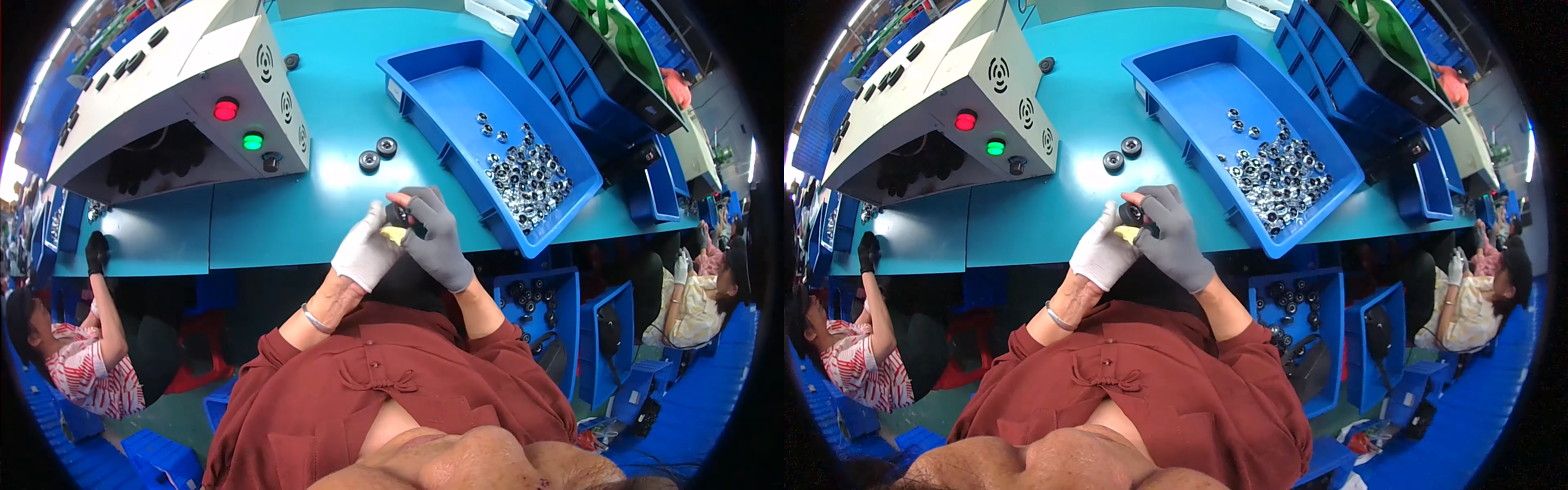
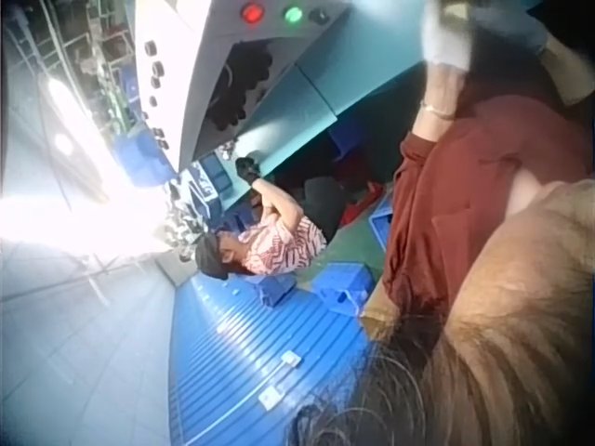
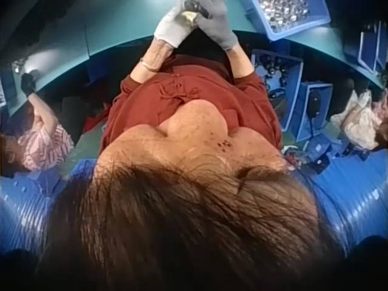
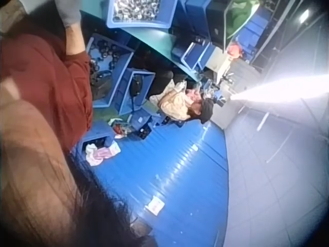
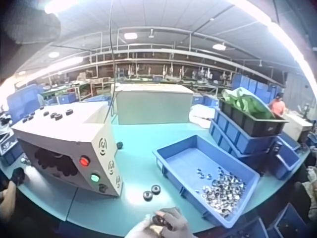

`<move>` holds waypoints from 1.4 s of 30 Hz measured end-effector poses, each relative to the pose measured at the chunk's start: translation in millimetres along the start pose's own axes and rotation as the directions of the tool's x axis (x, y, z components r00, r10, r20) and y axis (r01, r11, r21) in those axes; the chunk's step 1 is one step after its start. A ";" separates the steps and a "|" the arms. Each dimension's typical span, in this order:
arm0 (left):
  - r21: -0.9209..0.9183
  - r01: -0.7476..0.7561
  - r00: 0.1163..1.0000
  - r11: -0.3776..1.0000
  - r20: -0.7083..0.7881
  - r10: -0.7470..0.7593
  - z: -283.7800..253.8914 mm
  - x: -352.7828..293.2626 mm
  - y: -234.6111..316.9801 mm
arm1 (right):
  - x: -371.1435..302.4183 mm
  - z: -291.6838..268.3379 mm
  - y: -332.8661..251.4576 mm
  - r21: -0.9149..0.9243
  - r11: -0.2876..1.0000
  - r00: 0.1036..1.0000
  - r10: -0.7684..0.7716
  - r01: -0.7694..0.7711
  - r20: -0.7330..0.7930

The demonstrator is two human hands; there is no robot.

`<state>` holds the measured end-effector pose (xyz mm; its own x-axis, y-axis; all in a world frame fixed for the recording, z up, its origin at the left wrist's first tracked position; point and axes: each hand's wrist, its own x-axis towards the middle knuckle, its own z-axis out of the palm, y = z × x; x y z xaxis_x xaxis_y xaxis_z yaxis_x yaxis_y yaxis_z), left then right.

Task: Assembling small wheel components by hand in a factory setting.

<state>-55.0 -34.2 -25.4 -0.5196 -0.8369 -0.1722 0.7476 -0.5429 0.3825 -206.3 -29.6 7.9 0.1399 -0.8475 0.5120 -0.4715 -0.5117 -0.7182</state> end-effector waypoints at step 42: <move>0.220 0.051 0.997 0.974 -0.067 -0.037 -13.5 -0.5 -0.1 | -23.5 -4.2 4.4 0.441 0.860 0.966 0.223 -0.257 0.129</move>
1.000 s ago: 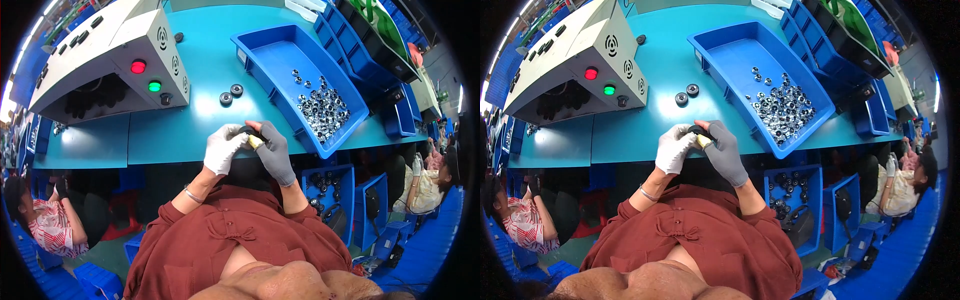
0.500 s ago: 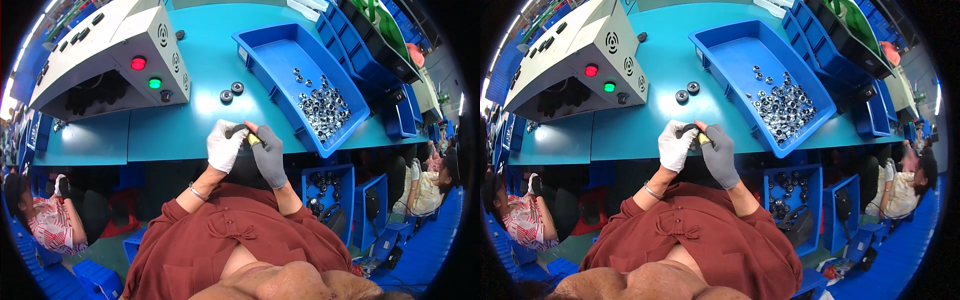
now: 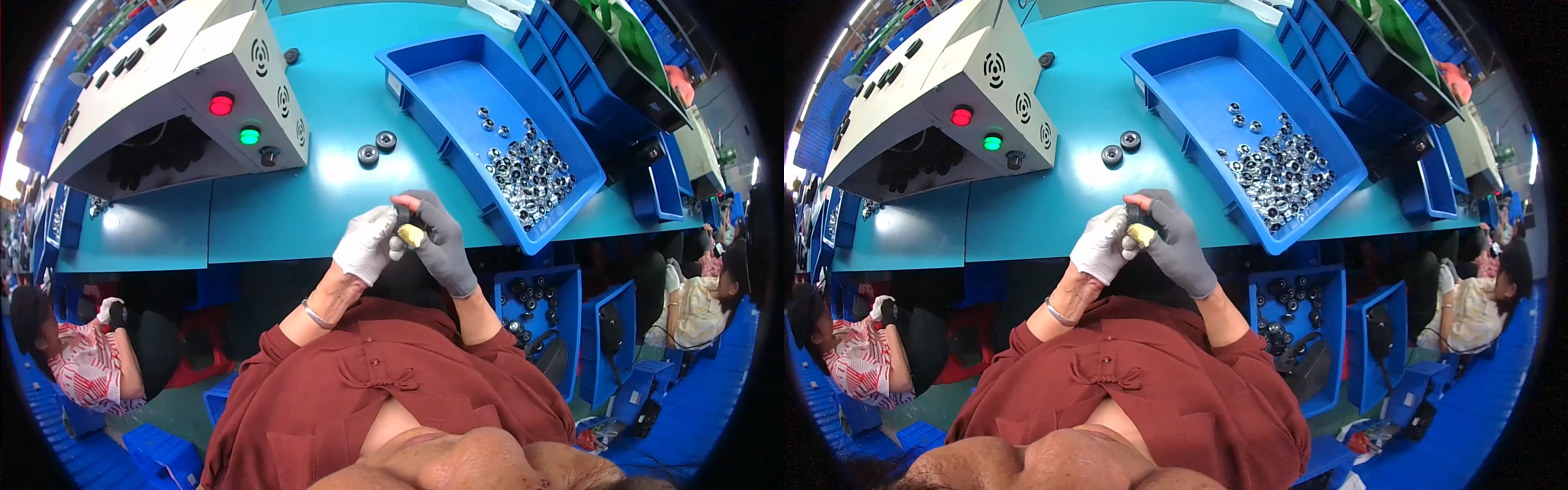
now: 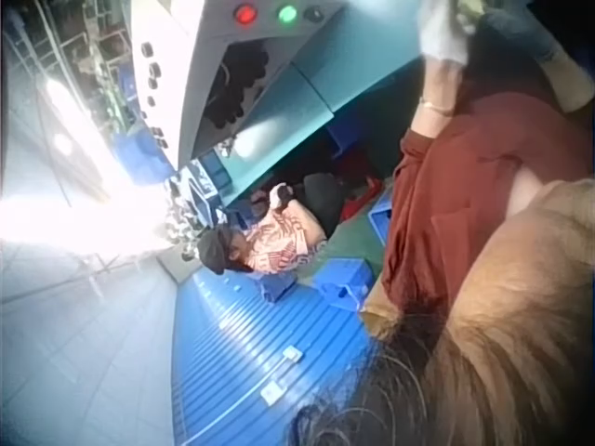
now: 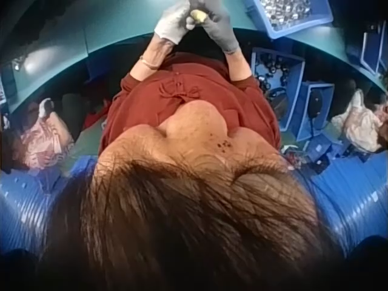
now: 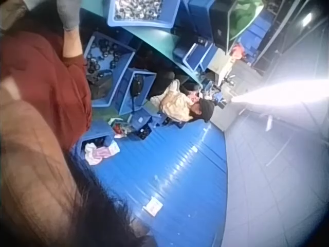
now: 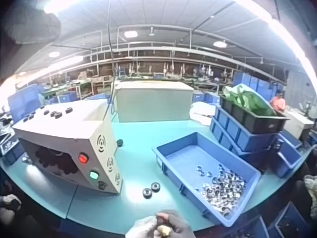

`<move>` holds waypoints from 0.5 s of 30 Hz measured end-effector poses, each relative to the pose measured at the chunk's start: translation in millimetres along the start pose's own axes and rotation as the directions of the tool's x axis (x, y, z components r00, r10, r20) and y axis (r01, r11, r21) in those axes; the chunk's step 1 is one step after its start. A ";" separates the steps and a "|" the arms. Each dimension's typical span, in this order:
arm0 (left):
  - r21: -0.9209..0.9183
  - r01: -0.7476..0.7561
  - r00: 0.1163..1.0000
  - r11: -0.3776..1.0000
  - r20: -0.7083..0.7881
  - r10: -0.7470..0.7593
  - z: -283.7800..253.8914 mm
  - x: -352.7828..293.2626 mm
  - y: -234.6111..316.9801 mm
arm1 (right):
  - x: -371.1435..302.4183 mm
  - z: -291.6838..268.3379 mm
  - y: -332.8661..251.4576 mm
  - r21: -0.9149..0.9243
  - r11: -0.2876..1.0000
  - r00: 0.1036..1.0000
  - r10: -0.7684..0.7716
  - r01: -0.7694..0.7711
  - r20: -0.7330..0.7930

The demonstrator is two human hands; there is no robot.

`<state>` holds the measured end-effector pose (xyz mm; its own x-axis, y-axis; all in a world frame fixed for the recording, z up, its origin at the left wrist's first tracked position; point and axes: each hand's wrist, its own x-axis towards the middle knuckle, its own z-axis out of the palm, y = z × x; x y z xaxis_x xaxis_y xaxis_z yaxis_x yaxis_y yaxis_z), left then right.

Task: Assembling small wheel components by hand in a factory setting.

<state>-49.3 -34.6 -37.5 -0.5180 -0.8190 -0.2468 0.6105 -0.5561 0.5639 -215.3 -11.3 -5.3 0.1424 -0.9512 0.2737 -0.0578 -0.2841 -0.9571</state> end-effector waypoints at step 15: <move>-0.062 0.070 0.998 0.996 -0.004 -0.070 16.7 -4.6 -3.5 | 4.5 -6.0 -7.7 -0.391 0.899 0.972 -0.233 0.198 -0.044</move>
<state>-59.1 -26.6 -25.3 -0.5572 -0.7784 -0.2891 0.6087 -0.6197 0.4954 -220.1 -14.1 3.9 0.1082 -0.8634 0.4928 -0.4100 -0.4904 -0.7690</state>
